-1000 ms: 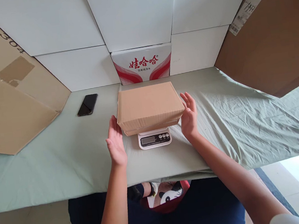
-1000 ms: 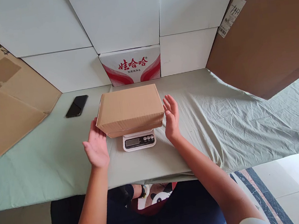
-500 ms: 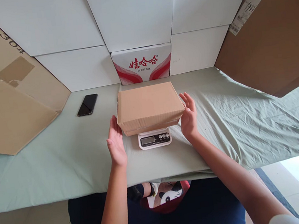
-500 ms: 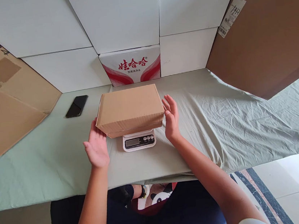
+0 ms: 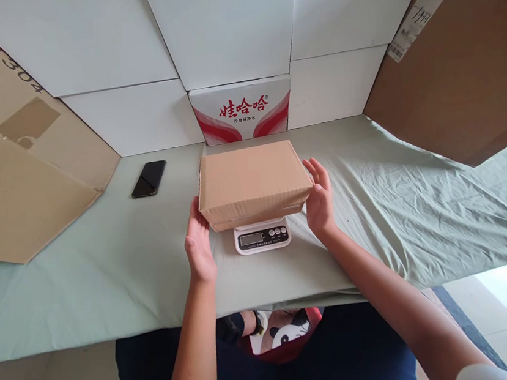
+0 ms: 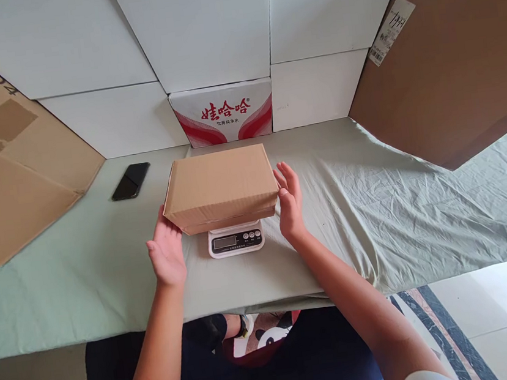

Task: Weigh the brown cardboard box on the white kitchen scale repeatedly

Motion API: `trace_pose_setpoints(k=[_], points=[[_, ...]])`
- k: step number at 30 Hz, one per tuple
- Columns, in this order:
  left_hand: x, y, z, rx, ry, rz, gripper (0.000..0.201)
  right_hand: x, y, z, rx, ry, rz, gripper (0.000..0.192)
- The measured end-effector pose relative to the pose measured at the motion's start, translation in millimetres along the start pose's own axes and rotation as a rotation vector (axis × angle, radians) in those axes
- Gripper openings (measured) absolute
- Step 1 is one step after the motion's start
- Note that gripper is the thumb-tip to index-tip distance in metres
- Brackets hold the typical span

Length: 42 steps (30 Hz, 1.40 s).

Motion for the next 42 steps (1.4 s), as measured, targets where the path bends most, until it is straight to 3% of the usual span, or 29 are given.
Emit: trace_pose_setpoints(k=[6, 12, 17, 20, 23, 26, 28, 32, 34, 38, 42], points=[[-2, -6.2, -1, 0.054, 0.008, -0.049, 0.09, -7, -4, 5, -0.015, -0.04, -0.059, 0.065], [-4, -8.2, -7, 0.074, 0.014, -0.097, 0.091, -14, -8, 8, -0.055, 0.036, -0.035, 0.062], [-5, -9.6, -4, 0.082, -0.064, -0.094, 0.083, -21, -13, 8, -0.039, 0.017, -0.039, 0.06], [13, -17.9, 7, 0.047, -0.115, -0.077, 0.081, -8, -21, 2, -0.022, 0.058, -0.065, 0.066], [52, -34.7, 11, 0.0, -0.117, -0.089, 0.081, 25, -41, -5, -0.008, 0.169, -0.111, 0.072], [96, -51.1, -8, -0.014, -0.099, -0.07, 0.079, 64, -65, 0, 0.028, 0.25, -0.152, 0.07], [118, -56.1, -32, -0.004, -0.072, -0.018, 0.075, 84, -76, 16, 0.04, 0.209, -0.172, 0.068], [132, -53.5, -86, 0.045, 0.055, 0.033, 0.076, 96, -75, 58, -0.009, 0.107, -0.131, 0.075], [131, -50.2, -101, 0.052, 0.089, 0.028, 0.075, 95, -69, 74, -0.012, 0.056, -0.132, 0.074], [130, -50.0, -105, 0.039, 0.098, -0.015, 0.075, 97, -62, 90, 0.02, -0.031, -0.119, 0.073], [131, -51.8, -101, 0.034, 0.093, -0.028, 0.075, 99, -61, 89, -0.009, -0.073, -0.09, 0.076]])
Point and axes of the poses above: each hand's wrist, its own x-axis towards the middle knuckle, its own y-axis out of the back of the hand, z = x × y, the point moved 5 cm from there along x, towards the middle knuckle, and after that the axes turned 12 degrees about z, right-handed, at the moved point
